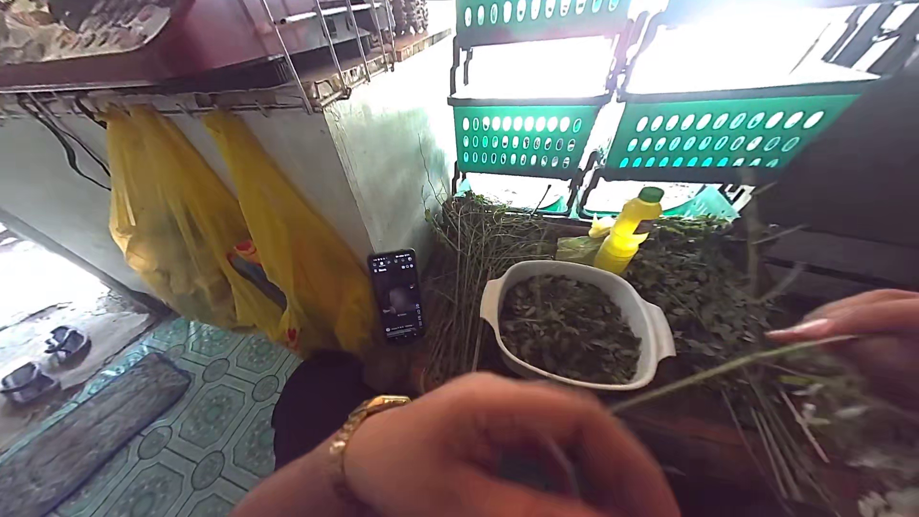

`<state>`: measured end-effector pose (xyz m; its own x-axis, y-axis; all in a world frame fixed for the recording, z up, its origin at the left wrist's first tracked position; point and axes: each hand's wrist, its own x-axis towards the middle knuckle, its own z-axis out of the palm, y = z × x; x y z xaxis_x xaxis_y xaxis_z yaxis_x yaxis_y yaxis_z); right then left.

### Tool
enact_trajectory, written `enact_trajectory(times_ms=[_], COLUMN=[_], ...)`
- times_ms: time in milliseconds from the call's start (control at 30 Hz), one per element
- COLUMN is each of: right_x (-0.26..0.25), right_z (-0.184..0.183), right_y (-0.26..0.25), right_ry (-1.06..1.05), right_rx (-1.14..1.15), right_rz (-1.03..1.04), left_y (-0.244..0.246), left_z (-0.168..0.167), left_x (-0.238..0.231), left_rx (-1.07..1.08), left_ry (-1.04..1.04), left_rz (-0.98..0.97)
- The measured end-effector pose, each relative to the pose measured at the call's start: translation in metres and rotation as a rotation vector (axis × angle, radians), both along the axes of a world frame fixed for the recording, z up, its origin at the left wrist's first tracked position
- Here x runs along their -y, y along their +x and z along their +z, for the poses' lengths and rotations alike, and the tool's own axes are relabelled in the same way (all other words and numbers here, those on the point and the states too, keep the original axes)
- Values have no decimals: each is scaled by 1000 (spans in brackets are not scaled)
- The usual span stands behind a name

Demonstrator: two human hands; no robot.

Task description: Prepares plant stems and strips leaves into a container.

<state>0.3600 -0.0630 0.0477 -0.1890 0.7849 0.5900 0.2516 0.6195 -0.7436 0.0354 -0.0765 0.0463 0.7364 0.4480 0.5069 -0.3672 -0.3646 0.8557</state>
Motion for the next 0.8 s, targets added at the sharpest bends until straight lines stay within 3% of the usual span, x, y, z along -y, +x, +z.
enact_trajectory(times_ms=[133,233,367,533,800], right_x=[-27,-32,-32,-33,-44], right_z=[-24,-27,-27,-28,-37], right_y=[-10,-28,-28,-32,-49], right_ry=[152,225,219,223,280], right_rx=[226,354,364,347,403], right_rz=[48,-47,-14,0,-128], left_y=[26,37,38,42,48], left_z=[-26,-37,-37,-42,-50], left_x=[-14,-20,-24,-26,-36], left_rx=[-201,-352,-288,-271,-298], left_ry=[79,193,292,224,-171], left_rz=[479,615,776,684,504])
